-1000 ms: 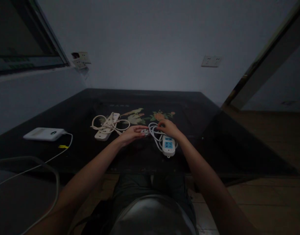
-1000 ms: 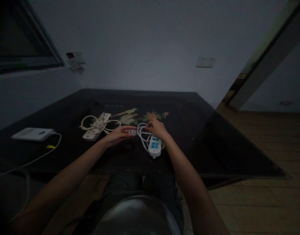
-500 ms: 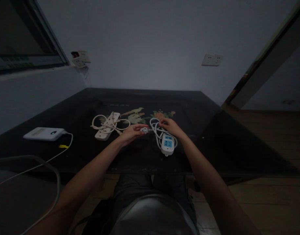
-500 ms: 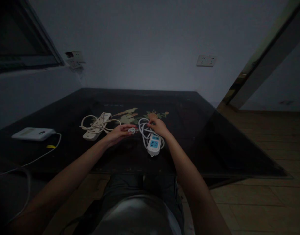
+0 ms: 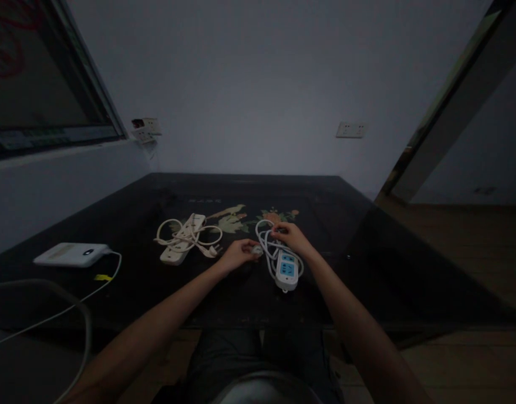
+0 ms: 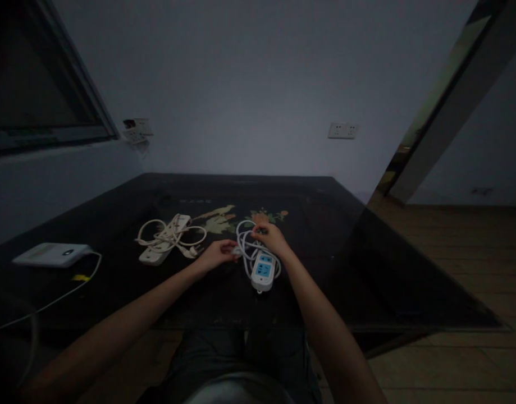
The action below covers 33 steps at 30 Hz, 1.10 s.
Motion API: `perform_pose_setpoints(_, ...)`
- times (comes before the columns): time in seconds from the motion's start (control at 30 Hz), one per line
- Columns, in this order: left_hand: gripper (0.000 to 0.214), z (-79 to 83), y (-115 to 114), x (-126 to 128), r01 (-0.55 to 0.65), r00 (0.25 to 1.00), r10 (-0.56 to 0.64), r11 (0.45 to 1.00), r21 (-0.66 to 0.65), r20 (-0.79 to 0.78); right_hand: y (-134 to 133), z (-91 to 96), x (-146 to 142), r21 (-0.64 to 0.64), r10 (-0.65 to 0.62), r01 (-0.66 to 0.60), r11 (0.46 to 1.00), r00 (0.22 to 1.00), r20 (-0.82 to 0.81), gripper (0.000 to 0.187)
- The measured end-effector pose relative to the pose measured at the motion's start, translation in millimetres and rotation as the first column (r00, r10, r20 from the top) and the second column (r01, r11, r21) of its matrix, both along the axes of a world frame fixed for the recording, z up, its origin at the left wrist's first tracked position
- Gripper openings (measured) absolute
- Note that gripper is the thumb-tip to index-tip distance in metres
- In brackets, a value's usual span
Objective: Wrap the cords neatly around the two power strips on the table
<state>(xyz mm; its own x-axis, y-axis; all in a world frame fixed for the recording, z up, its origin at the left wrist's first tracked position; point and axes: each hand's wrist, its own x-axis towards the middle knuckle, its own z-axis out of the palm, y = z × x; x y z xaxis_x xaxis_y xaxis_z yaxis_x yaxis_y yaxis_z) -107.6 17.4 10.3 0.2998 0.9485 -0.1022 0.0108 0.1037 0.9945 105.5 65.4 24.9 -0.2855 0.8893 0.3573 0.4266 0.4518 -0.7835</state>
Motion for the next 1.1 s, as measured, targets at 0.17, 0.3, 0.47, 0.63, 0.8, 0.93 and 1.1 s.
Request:
perform_pose_setpoints(0.17, 0.03, 4.2, 5.0, 22.9, -0.056, 0.986, 0.068, 0.995, -0.077, 0.155, -1.1, 0.0, -0.5, -0.012, 0.01, -0.01, 1.0, 0.999, -0.049, 0.02)
perform_pose_setpoints(0.3, 0.03, 3.0, 8.0, 45.8, -0.137, 0.953, 0.155, 0.987, -0.084, 0.26, -4.9, 4.3, -1.6, -0.031, 0.061, -0.063, 0.998, 0.996, -0.07, 0.021)
perform_pose_setpoints(0.47, 0.027, -3.6, 10.9, 54.3, -0.202, 0.932, 0.199, 0.979, -0.022, 0.304, -8.0, 10.5, -1.1, -0.032, 0.115, -0.119, 0.992, 0.989, -0.097, 0.023)
perform_pose_setpoints(0.63, 0.029, -10.2, 19.8, 51.4, -0.233, 0.943, 0.186, 0.962, 0.146, 0.276, -5.1, 11.7, 0.7, -0.003, 0.062, -0.062, 0.998, 0.995, -0.077, 0.029)
perform_pose_setpoints(0.8, 0.049, -17.3, 32.8, 47.0, -0.198, 0.971, 0.145, 0.932, 0.304, 0.189, -7.5, 13.3, -4.6, 0.134, -0.066, 0.065, 0.989, 0.998, 0.0, 0.024)
perform_pose_setpoints(0.93, 0.06, -18.4, 39.4, 40.1, -0.113, 0.991, 0.075, 0.9, 0.421, 0.107, -17.4, 19.9, -8.1, 0.219, -0.12, 0.098, 0.971, 0.988, 0.093, 0.021)
perform_pose_setpoints(1.1, 0.051, -13.8, 39.7, 31.7, -0.038, 0.999, 0.047, 0.856, 0.516, -0.004, -27.4, 25.3, -8.9, 0.274, -0.165, 0.108, 0.956, 0.967, 0.195, 0.025)
